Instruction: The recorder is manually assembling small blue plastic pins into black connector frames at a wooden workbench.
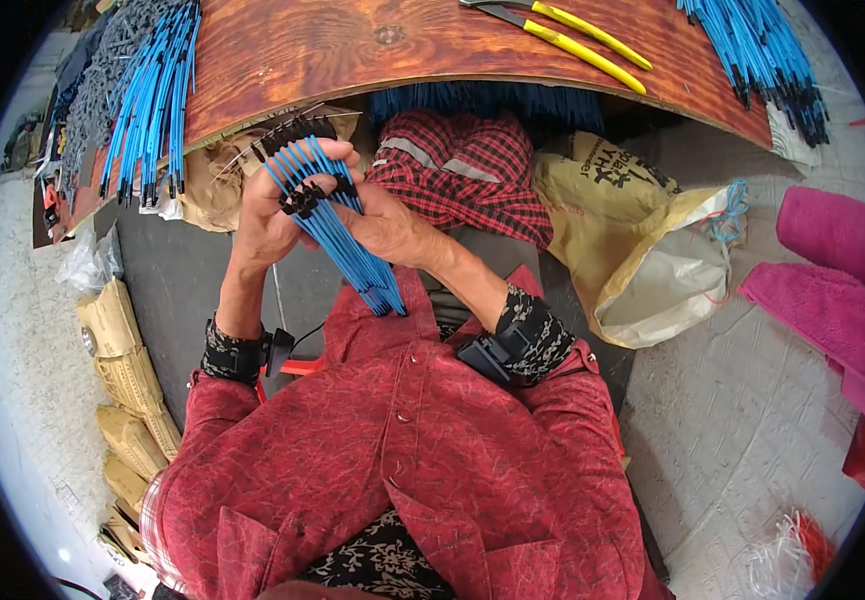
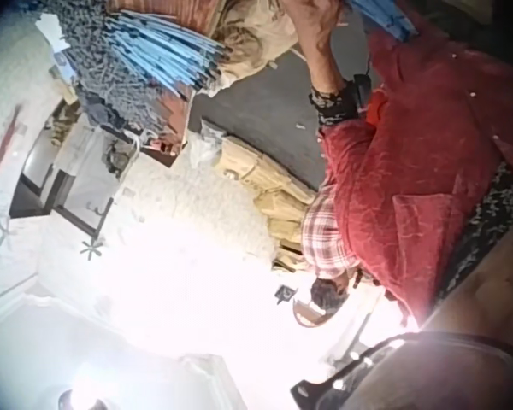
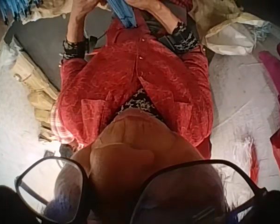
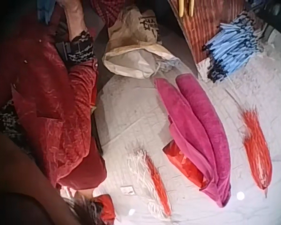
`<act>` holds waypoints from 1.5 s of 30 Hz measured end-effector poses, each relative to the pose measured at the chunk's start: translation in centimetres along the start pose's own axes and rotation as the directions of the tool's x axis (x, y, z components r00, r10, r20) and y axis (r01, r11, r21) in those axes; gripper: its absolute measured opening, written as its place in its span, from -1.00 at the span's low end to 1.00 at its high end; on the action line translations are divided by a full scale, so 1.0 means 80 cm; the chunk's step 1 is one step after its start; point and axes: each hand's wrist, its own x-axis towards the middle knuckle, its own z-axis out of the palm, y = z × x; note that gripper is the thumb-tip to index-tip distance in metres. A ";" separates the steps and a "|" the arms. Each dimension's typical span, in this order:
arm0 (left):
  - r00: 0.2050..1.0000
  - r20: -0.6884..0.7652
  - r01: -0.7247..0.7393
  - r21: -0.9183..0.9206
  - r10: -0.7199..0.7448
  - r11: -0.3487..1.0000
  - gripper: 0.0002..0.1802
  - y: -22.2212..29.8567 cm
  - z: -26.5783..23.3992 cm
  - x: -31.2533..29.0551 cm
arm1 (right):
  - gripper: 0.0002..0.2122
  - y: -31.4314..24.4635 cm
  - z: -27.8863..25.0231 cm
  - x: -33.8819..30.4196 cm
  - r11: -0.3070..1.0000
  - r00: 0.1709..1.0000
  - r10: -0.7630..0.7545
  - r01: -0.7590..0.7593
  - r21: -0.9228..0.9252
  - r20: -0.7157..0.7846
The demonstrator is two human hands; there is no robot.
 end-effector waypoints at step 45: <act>0.968 -0.200 0.103 -0.241 -0.153 0.965 -0.56 0.052 0.020 -0.011 | -0.39 -0.012 0.020 0.022 0.849 0.892 -0.451 0.438 -0.296 0.026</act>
